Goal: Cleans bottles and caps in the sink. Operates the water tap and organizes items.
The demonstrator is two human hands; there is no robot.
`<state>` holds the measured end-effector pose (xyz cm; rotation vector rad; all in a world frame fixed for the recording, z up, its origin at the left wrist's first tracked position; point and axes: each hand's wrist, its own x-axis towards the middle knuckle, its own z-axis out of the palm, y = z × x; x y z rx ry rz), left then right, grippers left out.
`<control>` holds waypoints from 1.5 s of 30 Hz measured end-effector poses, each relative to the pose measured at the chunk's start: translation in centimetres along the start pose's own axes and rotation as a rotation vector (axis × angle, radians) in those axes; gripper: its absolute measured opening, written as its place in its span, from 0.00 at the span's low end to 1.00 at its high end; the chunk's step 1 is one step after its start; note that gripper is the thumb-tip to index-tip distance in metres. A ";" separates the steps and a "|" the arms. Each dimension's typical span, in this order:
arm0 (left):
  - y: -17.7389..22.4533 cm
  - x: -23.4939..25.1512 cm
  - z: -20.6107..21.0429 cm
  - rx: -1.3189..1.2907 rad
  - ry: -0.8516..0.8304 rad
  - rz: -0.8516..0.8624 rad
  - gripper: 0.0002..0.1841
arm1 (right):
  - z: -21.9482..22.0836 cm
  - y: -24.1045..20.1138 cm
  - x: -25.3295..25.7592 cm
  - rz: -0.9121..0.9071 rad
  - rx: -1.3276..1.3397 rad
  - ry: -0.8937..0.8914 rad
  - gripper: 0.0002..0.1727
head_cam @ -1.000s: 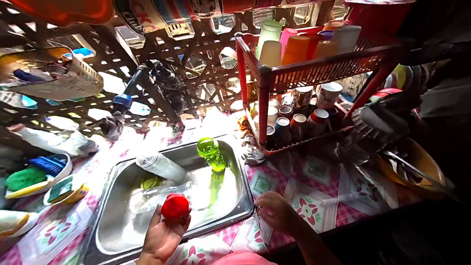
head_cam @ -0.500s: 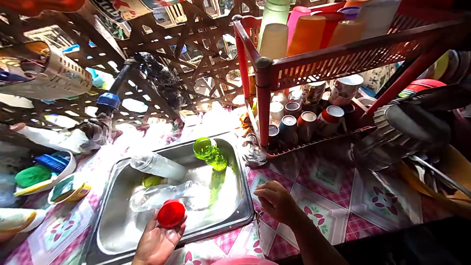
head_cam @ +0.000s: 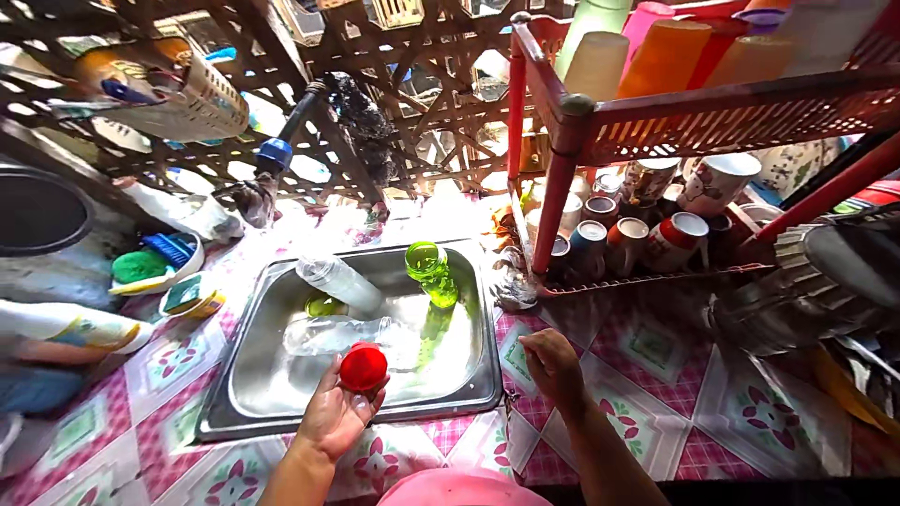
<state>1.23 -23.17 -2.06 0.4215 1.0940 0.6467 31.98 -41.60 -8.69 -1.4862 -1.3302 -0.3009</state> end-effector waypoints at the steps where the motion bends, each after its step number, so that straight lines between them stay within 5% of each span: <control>1: 0.0 -0.2 -0.4 0.002 0.006 0.006 0.30 | 0.1 -0.2 0.0 -0.006 -0.017 -0.008 0.12; 8: 1.6 -2.0 -4.9 -0.081 0.023 0.136 0.34 | -0.2 -4.3 1.0 0.052 -0.103 -0.266 0.18; 18: 2.7 -2.4 -8.9 -0.174 -0.029 0.154 0.39 | 2.1 -9.3 2.0 0.007 -0.062 -0.718 0.14; 26: 5.2 -2.0 -10.4 0.057 -0.139 0.271 0.21 | 6.0 -15.6 4.6 0.387 -0.304 -1.203 0.28; 30: 7.4 -1.6 -12.0 0.421 -0.318 0.511 0.45 | 7.8 -17.5 4.7 0.416 -0.319 -1.184 0.29; 33: 8.4 -0.9 -12.6 0.620 -0.416 0.628 0.53 | 9.1 -18.3 4.8 0.396 -0.209 -1.133 0.28; 40: 8.3 1.0 -10.0 1.231 -0.584 0.943 0.52 | 16.6 -20.7 5.4 0.899 0.760 -0.733 0.44; 45: 9.3 1.2 -5.9 1.288 -0.808 1.246 0.45 | 19.7 -20.1 6.8 0.929 1.027 -0.665 0.53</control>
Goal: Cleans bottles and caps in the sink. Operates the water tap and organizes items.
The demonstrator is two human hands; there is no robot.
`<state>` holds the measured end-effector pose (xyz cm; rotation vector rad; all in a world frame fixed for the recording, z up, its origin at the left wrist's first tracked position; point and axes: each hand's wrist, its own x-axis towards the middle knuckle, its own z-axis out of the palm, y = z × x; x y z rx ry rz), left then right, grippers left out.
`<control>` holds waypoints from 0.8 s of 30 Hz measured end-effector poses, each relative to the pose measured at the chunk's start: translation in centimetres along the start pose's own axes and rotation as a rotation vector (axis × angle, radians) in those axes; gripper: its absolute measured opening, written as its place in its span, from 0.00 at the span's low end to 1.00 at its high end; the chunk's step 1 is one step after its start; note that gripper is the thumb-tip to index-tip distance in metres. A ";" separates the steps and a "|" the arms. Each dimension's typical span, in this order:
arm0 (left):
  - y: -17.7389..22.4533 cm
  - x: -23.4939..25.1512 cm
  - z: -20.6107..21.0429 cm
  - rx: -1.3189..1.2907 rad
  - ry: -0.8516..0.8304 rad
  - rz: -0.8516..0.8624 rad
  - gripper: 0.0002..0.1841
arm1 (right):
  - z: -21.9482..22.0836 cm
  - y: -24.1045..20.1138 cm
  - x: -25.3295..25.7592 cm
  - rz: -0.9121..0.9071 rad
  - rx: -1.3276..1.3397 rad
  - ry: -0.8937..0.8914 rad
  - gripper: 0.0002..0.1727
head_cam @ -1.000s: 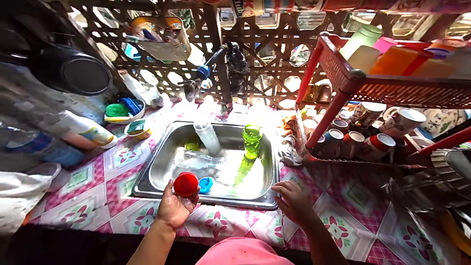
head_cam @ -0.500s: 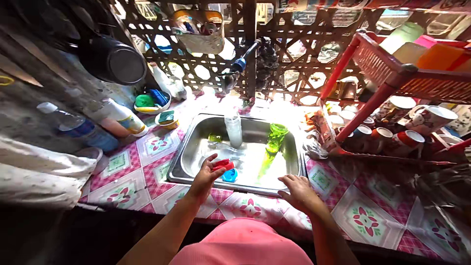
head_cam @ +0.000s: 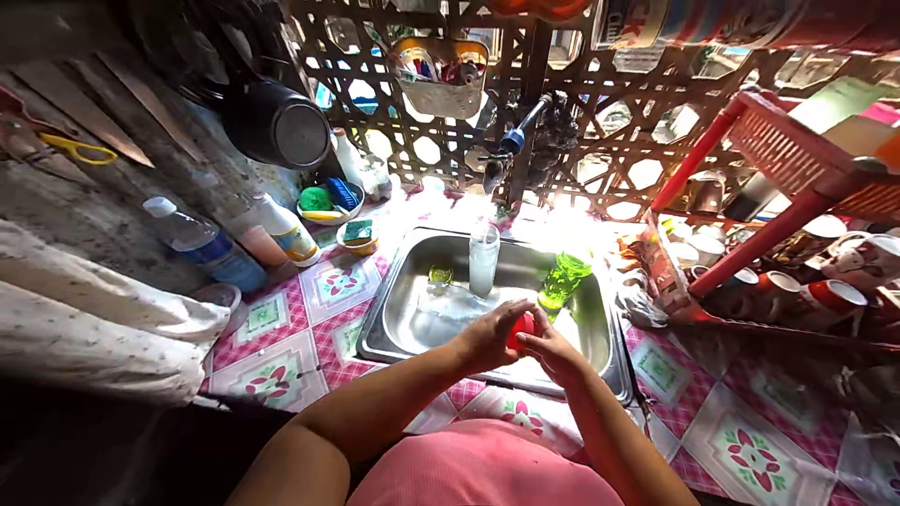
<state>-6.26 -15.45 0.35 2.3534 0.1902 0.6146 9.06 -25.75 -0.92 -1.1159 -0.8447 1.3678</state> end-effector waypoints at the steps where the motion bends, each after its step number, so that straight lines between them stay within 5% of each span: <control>1: 0.1 0.6 -0.1 0.009 -0.018 0.044 0.45 | -0.1 0.0 0.2 -0.029 0.018 0.015 0.51; 6: 0.8 4.0 -2.5 0.078 -0.294 0.046 0.54 | -1.7 1.2 -0.5 -0.007 0.153 0.161 0.48; 8: 1.1 6.2 -5.4 0.194 -0.161 0.057 0.41 | -2.8 2.0 -1.3 0.057 0.182 0.272 0.42; 11: 0.1 10.5 -10.6 0.539 0.251 0.050 0.17 | -4.6 3.1 -2.9 0.148 0.285 0.371 0.34; 14: -0.2 14.7 -16.1 0.774 0.439 -0.062 0.15 | -5.4 3.9 -4.2 0.154 0.361 0.429 0.30; 19: -0.7 18.2 -19.7 0.950 0.216 -0.341 0.19 | -5.5 4.1 -5.4 0.137 0.373 0.470 0.28; 24: -0.7 19.1 -19.9 1.035 0.120 -0.302 0.21 | -5.8 4.1 -6.0 0.111 0.424 0.494 0.28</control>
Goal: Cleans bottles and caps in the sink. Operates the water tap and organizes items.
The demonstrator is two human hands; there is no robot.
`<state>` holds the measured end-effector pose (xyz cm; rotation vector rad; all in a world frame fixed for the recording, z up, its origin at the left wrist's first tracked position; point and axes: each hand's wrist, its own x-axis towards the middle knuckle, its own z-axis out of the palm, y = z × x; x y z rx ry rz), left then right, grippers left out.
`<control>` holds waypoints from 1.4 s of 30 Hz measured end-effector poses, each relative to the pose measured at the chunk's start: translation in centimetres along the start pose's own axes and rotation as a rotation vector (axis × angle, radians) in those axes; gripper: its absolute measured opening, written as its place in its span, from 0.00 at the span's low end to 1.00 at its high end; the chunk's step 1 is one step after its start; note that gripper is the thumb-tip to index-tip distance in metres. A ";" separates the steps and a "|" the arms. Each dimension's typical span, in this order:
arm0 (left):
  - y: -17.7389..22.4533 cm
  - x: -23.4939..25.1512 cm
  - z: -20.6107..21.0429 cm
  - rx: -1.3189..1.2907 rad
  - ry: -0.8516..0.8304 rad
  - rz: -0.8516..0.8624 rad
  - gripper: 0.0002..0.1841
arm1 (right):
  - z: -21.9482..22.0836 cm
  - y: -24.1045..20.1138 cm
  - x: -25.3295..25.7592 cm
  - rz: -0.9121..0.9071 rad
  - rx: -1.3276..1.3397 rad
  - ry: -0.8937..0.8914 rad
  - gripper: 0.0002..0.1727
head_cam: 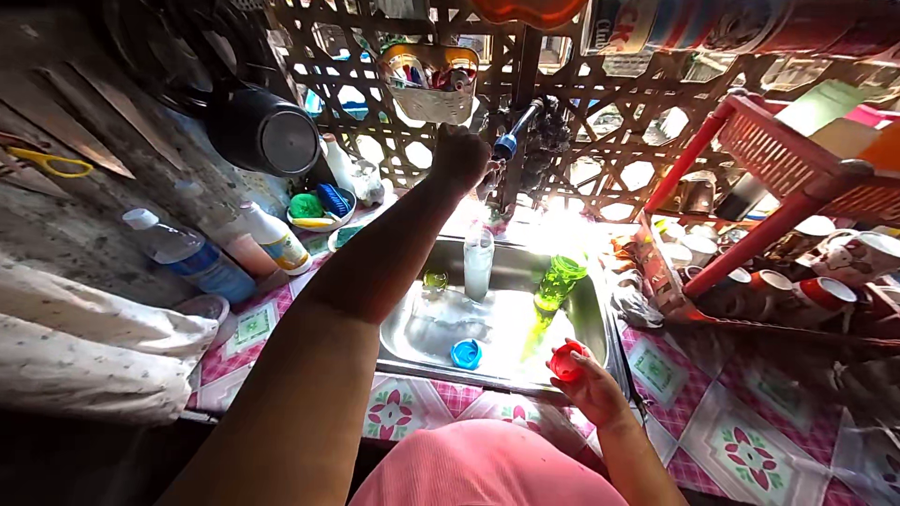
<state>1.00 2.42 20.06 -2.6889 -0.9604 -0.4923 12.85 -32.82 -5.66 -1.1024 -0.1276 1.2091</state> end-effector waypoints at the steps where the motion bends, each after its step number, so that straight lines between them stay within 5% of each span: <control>1: 0.1 0.0 0.1 0.000 0.000 -0.003 0.21 | -0.1 0.0 -0.1 0.000 0.002 0.009 0.28; 18: 0.8 0.7 0.1 0.006 -0.065 -0.129 0.25 | -1.1 -0.1 -0.7 -0.029 0.010 0.066 0.28; 26: -1.7 1.4 -1.6 -0.186 -0.231 0.001 0.16 | -0.8 -0.2 -0.6 -0.034 -0.016 0.061 0.28; 42: -2.0 3.6 -2.5 0.010 -0.363 0.149 0.27 | -1.1 0.0 -0.5 -0.033 -0.005 0.061 0.28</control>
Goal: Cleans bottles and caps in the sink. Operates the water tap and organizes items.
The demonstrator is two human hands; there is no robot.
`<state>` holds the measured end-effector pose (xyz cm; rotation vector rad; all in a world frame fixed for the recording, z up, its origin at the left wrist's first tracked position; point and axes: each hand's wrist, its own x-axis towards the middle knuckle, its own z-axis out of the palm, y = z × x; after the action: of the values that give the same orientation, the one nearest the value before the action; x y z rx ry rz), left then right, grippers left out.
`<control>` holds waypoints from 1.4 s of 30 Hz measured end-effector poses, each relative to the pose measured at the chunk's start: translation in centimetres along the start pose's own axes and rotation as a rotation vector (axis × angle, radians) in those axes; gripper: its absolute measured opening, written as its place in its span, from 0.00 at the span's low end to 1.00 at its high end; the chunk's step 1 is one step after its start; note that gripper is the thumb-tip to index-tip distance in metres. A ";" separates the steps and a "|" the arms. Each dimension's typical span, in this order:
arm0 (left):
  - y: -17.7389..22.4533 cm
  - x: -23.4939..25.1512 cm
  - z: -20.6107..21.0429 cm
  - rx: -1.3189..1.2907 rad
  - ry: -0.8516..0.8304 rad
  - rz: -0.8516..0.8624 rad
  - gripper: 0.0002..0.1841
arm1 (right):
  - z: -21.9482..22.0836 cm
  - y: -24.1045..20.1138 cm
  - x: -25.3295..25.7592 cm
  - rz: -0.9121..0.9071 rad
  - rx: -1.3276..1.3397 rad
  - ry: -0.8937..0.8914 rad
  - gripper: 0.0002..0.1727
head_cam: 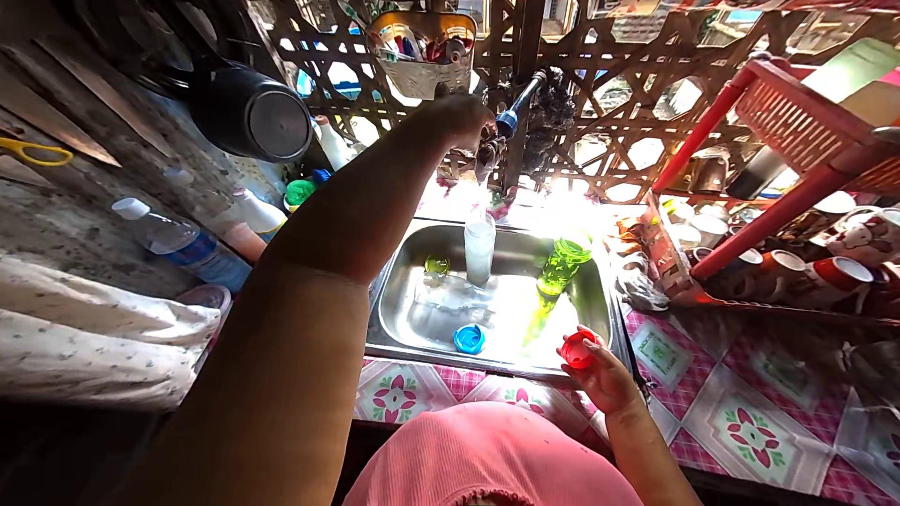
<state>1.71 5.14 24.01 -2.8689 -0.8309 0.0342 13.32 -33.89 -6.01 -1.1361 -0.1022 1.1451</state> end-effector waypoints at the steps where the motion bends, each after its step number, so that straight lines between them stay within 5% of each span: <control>1: 0.1 0.1 0.0 0.018 -0.006 -0.007 0.27 | -0.1 0.0 0.0 0.001 0.001 0.003 0.29; 23: 1.3 -0.1 -0.4 0.167 -0.005 0.051 0.24 | -0.1 0.6 0.3 0.007 0.017 -0.008 0.29; 30: 1.3 -0.7 -0.7 0.265 0.024 0.209 0.18 | 0.3 0.4 0.7 0.010 -0.005 -0.035 0.29; 37: -0.6 -0.9 0.4 0.494 0.252 0.693 0.16 | 7.0 -4.6 3.4 -0.138 -0.470 -0.289 0.55; 39: -1.4 -1.4 1.2 0.401 0.351 0.687 0.17 | 10.8 -6.5 5.0 -0.234 -0.767 -0.318 0.46; 42: -2.8 -2.5 4.0 0.020 0.569 0.401 0.22 | 16.3 -8.8 8.8 -0.401 -1.088 -0.258 0.37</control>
<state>-2.18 6.73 20.45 -2.7393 -0.1454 -0.6817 13.79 -16.24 4.39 -1.7792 -1.2136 0.8398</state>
